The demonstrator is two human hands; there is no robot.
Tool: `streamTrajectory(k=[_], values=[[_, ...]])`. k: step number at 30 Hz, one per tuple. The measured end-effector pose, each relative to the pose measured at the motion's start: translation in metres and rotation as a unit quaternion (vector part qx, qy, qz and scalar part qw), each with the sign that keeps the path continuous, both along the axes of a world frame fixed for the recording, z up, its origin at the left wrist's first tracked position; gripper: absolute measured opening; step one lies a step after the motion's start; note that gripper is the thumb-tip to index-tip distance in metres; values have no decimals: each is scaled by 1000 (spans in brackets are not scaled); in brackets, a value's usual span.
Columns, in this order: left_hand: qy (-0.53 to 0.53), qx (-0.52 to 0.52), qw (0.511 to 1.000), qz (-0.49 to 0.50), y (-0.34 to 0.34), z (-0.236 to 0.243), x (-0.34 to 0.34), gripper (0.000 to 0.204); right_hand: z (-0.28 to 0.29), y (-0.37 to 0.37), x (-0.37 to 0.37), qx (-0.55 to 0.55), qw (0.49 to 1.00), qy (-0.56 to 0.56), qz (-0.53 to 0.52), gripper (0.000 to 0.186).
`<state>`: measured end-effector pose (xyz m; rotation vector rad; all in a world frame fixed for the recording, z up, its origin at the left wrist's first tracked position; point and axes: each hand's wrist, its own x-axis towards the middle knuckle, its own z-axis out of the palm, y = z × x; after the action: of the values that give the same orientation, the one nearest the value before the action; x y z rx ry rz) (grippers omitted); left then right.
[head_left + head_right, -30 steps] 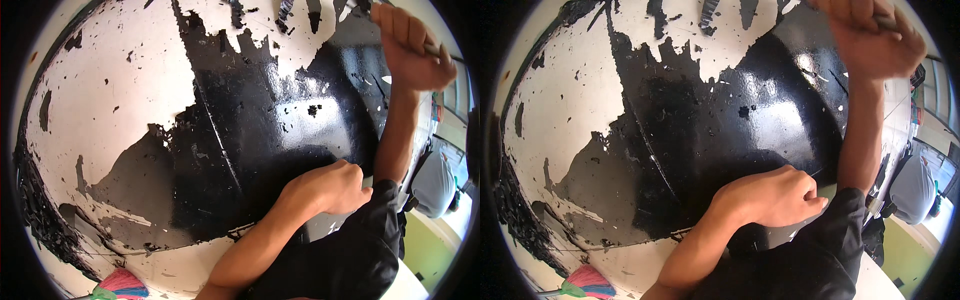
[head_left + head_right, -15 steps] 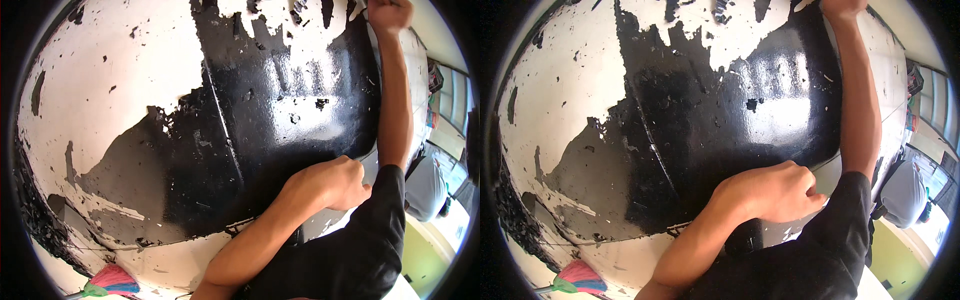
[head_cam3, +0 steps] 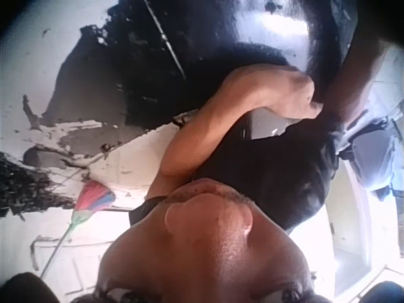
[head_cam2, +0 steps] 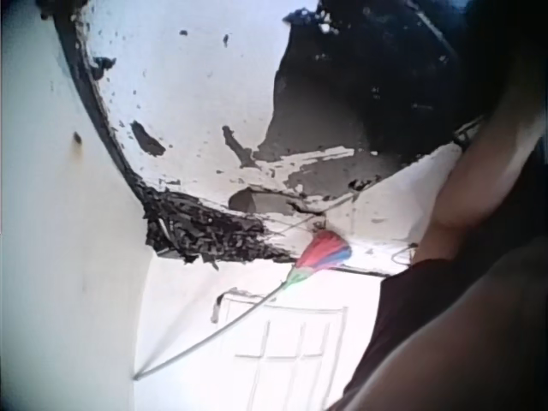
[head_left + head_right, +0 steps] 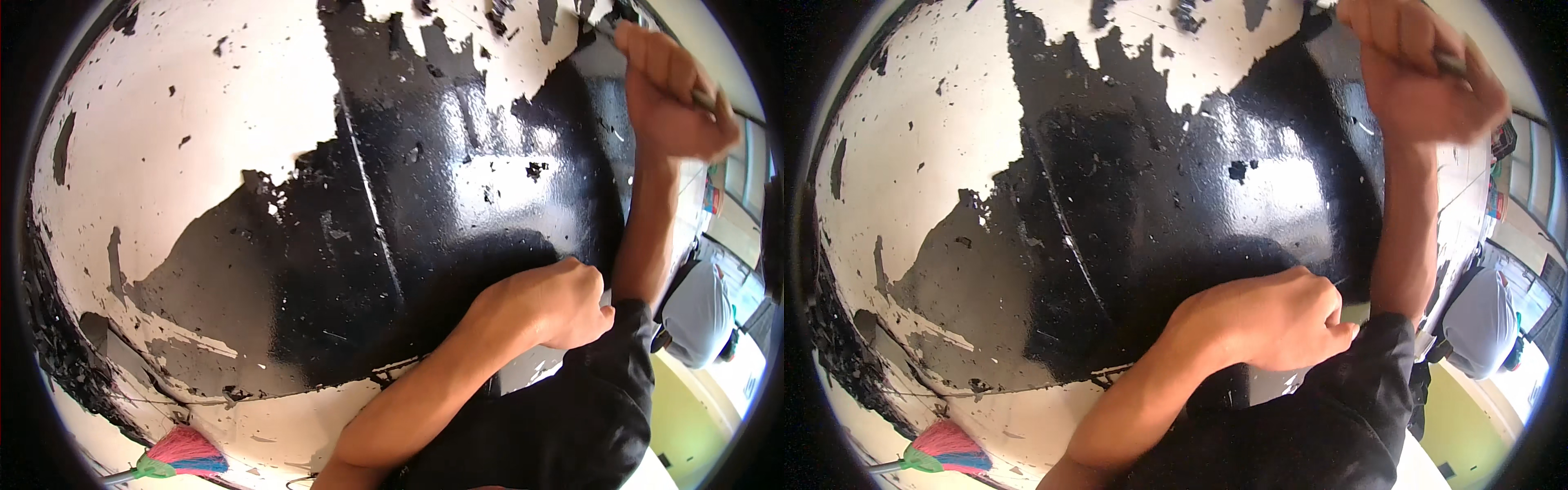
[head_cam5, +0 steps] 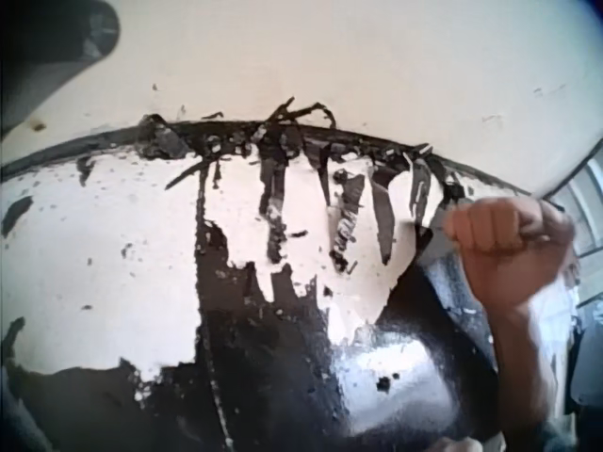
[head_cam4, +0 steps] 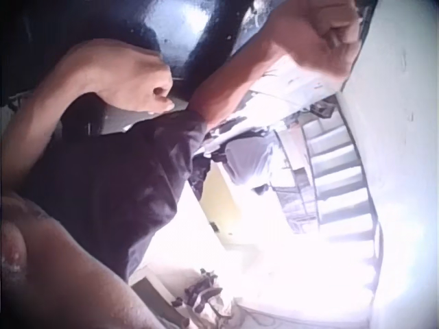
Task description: The person uses a scraper to peel off black adhesive material from white floor tiles, occasionally using their hands to pull away loosened pieces.
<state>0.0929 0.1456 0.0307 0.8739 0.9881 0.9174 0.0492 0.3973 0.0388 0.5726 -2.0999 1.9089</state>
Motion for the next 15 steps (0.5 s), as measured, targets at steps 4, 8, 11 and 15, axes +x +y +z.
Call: streamTrajectory(k=[4,8,11,15], values=[[1,10,1000,-4,8,2,2,47,-12,40,-46,-9,984,108,-138,44],[17,-4,1000,-10,6,5,-4,48,-9,83,-80,32,973,68,-217,46],[8,0,1000,11,4,5,-4,48,1,75,-62,-50,994,52,-86,39],[-15,-8,1000,-2,2,-1,-1,48,21,52,-8,-143,986,-54,-67,44]])
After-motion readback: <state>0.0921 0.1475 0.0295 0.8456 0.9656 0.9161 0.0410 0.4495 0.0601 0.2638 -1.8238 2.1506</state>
